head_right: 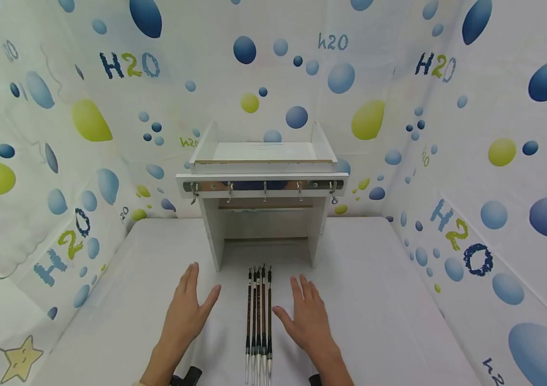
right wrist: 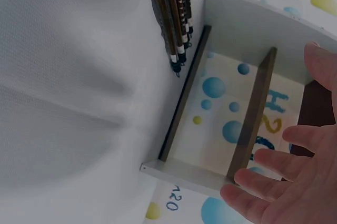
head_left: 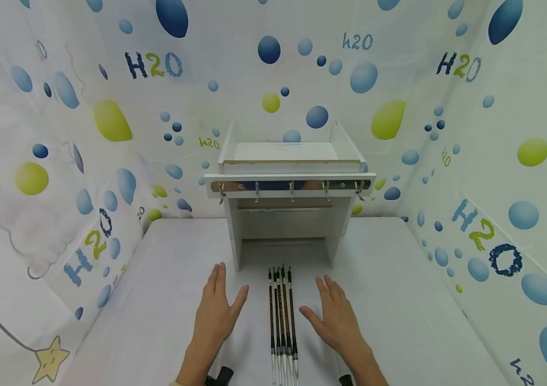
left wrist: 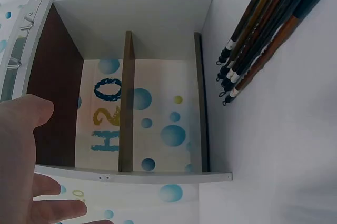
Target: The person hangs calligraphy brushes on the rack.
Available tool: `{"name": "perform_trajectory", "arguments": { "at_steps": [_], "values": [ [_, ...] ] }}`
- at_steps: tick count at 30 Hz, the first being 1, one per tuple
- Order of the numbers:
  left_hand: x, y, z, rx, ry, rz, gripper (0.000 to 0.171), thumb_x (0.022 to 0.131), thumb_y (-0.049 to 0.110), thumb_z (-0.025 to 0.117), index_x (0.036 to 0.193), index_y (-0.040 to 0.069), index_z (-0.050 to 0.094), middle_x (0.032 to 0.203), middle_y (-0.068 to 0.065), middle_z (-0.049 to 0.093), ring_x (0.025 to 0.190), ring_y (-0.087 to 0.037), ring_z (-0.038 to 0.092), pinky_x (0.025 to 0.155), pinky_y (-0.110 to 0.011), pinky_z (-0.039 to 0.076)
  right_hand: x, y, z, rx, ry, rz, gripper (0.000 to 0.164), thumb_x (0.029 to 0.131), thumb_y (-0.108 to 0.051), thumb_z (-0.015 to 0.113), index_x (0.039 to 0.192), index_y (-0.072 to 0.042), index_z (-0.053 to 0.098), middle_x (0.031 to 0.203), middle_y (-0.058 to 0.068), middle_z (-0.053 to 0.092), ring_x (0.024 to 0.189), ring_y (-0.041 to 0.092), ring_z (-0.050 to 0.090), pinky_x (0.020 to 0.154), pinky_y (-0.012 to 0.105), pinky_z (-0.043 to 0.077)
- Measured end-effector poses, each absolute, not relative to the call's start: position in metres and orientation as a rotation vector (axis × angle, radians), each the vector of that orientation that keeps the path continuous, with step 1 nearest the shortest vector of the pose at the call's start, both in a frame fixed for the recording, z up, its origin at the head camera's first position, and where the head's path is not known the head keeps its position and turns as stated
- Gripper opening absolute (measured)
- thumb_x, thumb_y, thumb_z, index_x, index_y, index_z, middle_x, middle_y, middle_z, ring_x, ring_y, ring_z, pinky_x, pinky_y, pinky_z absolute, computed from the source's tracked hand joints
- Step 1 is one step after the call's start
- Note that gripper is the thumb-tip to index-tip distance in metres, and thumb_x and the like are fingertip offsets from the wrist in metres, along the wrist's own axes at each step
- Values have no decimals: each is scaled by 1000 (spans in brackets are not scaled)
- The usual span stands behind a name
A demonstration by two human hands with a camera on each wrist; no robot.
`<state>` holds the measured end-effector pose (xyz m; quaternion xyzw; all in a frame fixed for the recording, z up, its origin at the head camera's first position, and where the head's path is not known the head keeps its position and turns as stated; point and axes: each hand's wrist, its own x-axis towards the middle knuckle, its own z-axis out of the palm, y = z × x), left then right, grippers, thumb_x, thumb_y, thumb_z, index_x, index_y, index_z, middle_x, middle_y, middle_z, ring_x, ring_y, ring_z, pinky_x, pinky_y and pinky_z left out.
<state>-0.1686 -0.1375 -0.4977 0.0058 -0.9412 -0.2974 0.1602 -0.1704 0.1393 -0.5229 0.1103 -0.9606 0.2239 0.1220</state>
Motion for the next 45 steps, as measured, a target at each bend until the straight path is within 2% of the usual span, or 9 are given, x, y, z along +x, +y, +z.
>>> {"name": "perform_trajectory", "arguments": {
  "at_steps": [12, 24, 36, 40, 45],
  "values": [
    [-192, -139, -492, 20, -2527, -923, 79, 94, 34, 69, 154, 1, 31, 151, -26, 39, 137, -43, 46, 104, -56, 47, -172, 130, -528, 325, -2810, 861, 84, 92, -53, 65, 155, -8, 34, 158, 20, 36, 140, 42, 42, 108, 58, 43],
    [-221, -136, -493, 35, -2406, -989, 73, 94, 32, 69, 151, -1, 36, 145, -26, 45, 132, -41, 51, 102, -52, 49, -173, 112, -538, 300, -2843, 1031, 83, 91, -43, 71, 155, -7, 32, 148, 21, 44, 134, 40, 47, 105, 55, 46],
    [-260, -132, -485, 55, -2347, -1092, 66, 95, 27, 67, 148, -1, 39, 142, -26, 42, 132, -42, 47, 106, -54, 45, -175, 101, -553, 284, -2864, 1100, 76, 93, -38, 69, 151, -1, 36, 124, 15, 52, 107, 26, 60, 89, 45, 53],
    [-272, -131, -481, 54, -2334, -1106, 66, 94, 24, 67, 148, -3, 38, 141, -28, 42, 130, -43, 47, 105, -54, 45, -176, 99, -557, 264, -2886, 1102, 74, 93, -37, 69, 149, 0, 38, 120, 13, 52, 96, 19, 58, 81, 37, 53],
    [-285, -135, -471, 54, -2314, -1097, 67, 92, 20, 68, 146, -6, 39, 139, -31, 44, 124, -45, 53, 100, -54, 49, -179, 96, -562, 253, -2900, 1118, 67, 93, -29, 70, 145, 5, 42, 111, 10, 53, 80, 10, 48, 67, 26, 47]
  ]
}}
